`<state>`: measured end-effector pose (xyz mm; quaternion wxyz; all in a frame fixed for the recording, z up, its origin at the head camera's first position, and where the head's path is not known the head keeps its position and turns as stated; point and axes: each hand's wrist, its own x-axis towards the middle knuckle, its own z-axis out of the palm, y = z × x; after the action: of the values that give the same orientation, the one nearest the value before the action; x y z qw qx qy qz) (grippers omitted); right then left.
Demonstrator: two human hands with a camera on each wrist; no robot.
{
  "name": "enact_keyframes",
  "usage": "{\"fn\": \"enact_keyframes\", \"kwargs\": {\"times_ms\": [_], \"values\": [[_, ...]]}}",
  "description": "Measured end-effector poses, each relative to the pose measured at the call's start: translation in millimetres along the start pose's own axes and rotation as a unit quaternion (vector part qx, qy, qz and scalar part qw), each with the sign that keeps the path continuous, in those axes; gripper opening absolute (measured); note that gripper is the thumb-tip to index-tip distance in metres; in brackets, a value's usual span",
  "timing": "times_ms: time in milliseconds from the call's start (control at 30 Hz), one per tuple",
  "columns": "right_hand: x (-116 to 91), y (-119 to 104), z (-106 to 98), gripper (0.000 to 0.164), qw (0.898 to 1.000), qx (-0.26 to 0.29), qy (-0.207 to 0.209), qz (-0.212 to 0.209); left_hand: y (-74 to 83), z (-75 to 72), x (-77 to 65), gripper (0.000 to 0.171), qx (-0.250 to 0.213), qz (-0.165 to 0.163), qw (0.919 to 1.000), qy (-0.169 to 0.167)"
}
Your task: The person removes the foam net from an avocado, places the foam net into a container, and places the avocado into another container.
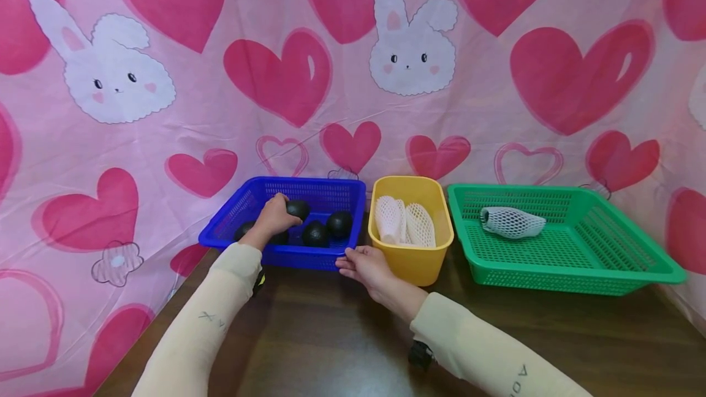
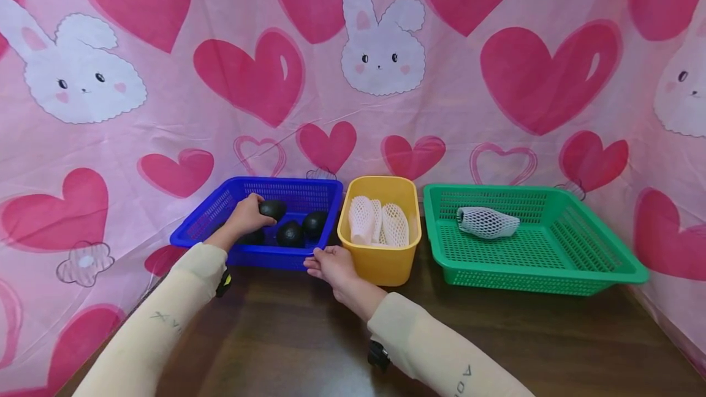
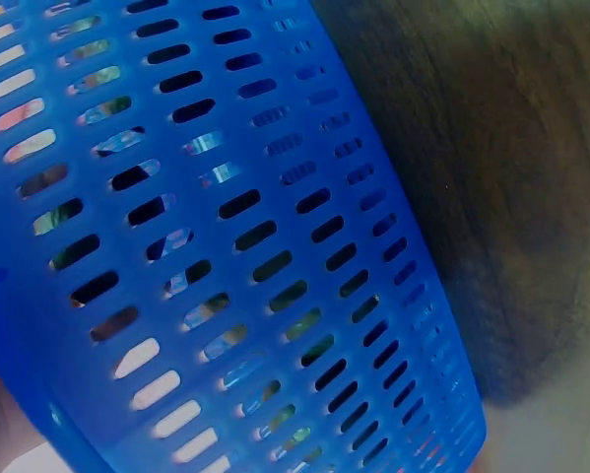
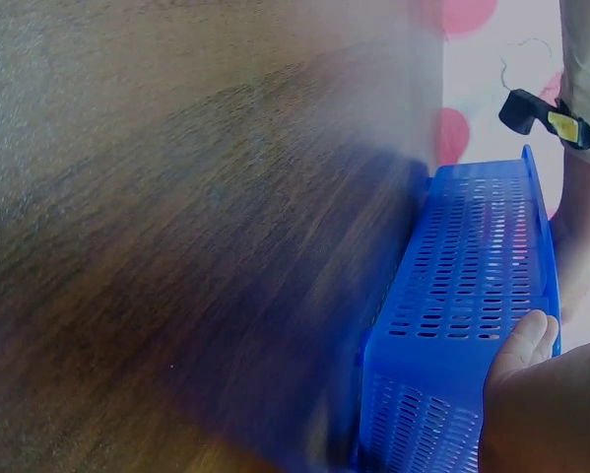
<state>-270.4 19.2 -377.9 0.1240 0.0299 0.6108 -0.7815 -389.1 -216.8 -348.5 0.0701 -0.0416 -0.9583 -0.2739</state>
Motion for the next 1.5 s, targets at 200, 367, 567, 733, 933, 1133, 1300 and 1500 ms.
{"fn": "enact_keyframes", "kwargs": {"times_ms": [200, 367, 567, 733, 933, 1133, 1300, 1500], "values": [[-0.3, -0.3, -0.6, 0.023, 1.0, -0.013, -0.001, 0.005, 3.7, 3.9, 4.1, 0.062, 0.037, 0.015, 0.9992, -0.003], [0.9, 0.6, -1.5, 0.022, 1.0, -0.019, 0.003, 0.008, 5.2, 7.8, 7.4, 0.068, 0.07, 0.01, 0.9974, -0.018], [2.2, 1.9, -0.3, 0.019, 1.0, -0.015, 0.006, -0.005, 5.5, 12.3, 13.2, 0.069, 0.114, 0.016, 0.9929, -0.03], [0.8, 2.1, 1.1, 0.017, 1.0, -0.008, 0.005, -0.013, 2.4, 17.5, 18.1, 0.067, 0.137, 0.026, 0.9895, -0.04], [1.6, 3.1, 0.0, 0.016, 1.0, -0.01, 0.005, -0.015, 2.5, 22.5, 18.9, 0.065, 0.156, 0.036, 0.9858, -0.052], [1.5, 3.7, 0.1, 0.014, 1.0, -0.006, 0.007, -0.019, 1.6, 23.9, 17.4, 0.064, 0.158, 0.043, 0.9845, -0.063], [1.1, 4.1, 0.8, 0.014, 1.0, -0.007, 0.008, -0.021, 0.9, 23.9, 16.1, 0.057, 0.149, 0.044, 0.986, -0.06], [0.0, 3.7, 1.0, 0.019, 1.0, -0.012, 0.007, -0.016, 1.2, 23.2, 13.5, 0.053, 0.146, 0.034, 0.9863, -0.068]]}}
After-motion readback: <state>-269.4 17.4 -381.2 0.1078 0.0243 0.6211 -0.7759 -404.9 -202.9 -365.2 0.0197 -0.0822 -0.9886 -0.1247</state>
